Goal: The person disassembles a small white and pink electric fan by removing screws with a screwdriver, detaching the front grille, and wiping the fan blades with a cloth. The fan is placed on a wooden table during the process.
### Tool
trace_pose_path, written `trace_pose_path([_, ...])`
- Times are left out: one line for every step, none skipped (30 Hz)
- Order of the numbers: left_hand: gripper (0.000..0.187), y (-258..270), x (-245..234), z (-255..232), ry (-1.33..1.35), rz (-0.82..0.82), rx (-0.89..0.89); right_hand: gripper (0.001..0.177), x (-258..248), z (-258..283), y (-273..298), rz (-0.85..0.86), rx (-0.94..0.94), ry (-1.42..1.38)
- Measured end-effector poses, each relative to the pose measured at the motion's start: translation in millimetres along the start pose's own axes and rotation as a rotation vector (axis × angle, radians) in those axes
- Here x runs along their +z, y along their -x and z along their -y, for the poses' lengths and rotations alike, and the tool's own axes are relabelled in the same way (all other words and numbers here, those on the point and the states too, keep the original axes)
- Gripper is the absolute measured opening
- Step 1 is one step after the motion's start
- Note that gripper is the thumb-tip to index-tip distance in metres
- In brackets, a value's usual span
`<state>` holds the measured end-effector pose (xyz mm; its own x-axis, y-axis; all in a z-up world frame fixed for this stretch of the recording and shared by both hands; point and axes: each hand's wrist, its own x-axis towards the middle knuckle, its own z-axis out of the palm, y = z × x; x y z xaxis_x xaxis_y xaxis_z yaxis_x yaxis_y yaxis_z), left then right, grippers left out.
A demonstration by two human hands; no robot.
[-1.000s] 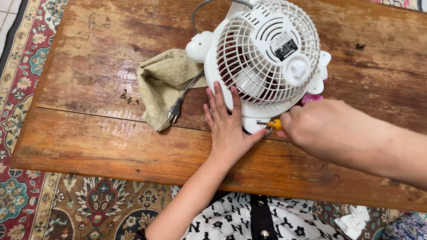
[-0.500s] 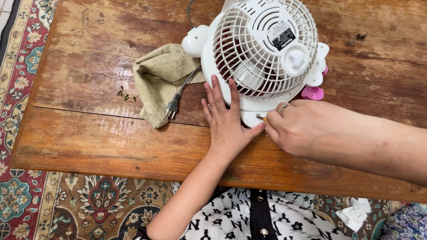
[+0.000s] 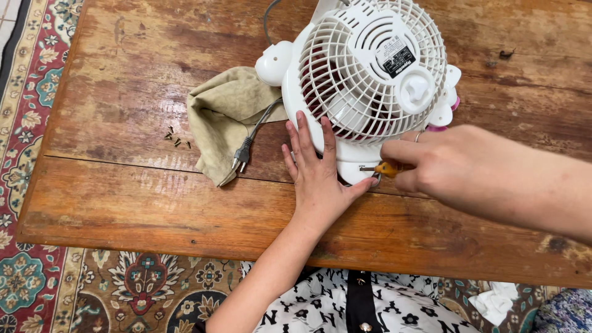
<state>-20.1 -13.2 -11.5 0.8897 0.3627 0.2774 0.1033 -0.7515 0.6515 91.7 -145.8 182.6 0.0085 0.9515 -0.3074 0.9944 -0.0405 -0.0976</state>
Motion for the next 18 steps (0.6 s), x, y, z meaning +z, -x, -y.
trace_pose_path([0.143, 0, 0, 0, 0.000, -0.007, 0.006, 0.048, -3, 5, 0, 0.042, 0.078, -0.037])
trace_pose_path([0.143, 0, 0, 0, 0.000, -0.010, 0.013, 0.053, -6, 11, 0, 0.085, 0.156, -0.076])
trace_pose_path([0.143, 0, 0, 0, -0.004, -0.009, 0.013, 0.041, -7, 15, -3, 0.238, 0.325, -0.062])
trace_pose_path([0.143, 0, 0, 1, -0.008, -0.004, 0.015, 0.039, -5, 21, -7, 0.390, 0.496, -0.049])
trace_pose_path([0.144, 0, -1, 1, -0.012, 0.000, 0.018, 0.048, -5, 25, -9, 0.540, 0.667, -0.036])
trace_pose_path([0.144, 0, 0, 1, -0.006, 0.006, 0.010, 0.047, -5, 25, -11, 0.498, 0.682, -0.033])
trace_pose_path([0.144, 0, 0, 0, 0.001, 0.013, 0.003, 0.050, -5, 24, -13, 0.456, 0.696, -0.029])
trace_pose_path([0.144, 0, -1, 0, 0.008, 0.018, -0.008, 0.055, -4, 22, -15, 0.415, 0.708, -0.025])
trace_pose_path([0.144, 0, -1, 0, 0.006, 0.019, -0.001, 0.052, -3, 22, -15, 0.404, 0.704, -0.046])
trace_pose_path([0.144, 0, -1, 0, 0.003, 0.017, 0.003, 0.049, -2, 20, -16, 0.391, 0.696, -0.065])
trace_pose_path([0.143, 0, -2, 0, 0.000, 0.015, 0.008, 0.046, 0, 19, -16, 0.378, 0.688, -0.084])
trace_pose_path([0.144, 0, -2, 0, -0.003, 0.018, 0.007, 0.042, 2, 18, -15, 0.340, 0.631, -0.074])
trace_pose_path([0.144, 1, -2, 1, -0.005, 0.021, 0.006, 0.039, 6, 18, -14, 0.303, 0.574, -0.063])
trace_pose_path([0.144, 0, -2, 1, -0.007, 0.024, 0.007, 0.036, 9, 17, -12, 0.266, 0.518, -0.051])
trace_pose_path([0.144, 0, -1, 1, -0.008, 0.029, 0.006, 0.032, 11, 16, -8, 0.213, 0.423, -0.021])
trace_pose_path([0.144, -1, -1, 1, -0.011, 0.033, 0.004, 0.029, 13, 16, -3, 0.159, 0.328, 0.010])
trace_pose_path([0.144, -1, -1, 1, -0.014, 0.036, 0.002, 0.028, 16, 15, 0, 0.103, 0.233, 0.041])
trace_pose_path([0.144, -1, 0, 1, -0.014, 0.036, 0.002, 0.030, 19, 14, 2, 0.167, 0.180, 0.092])
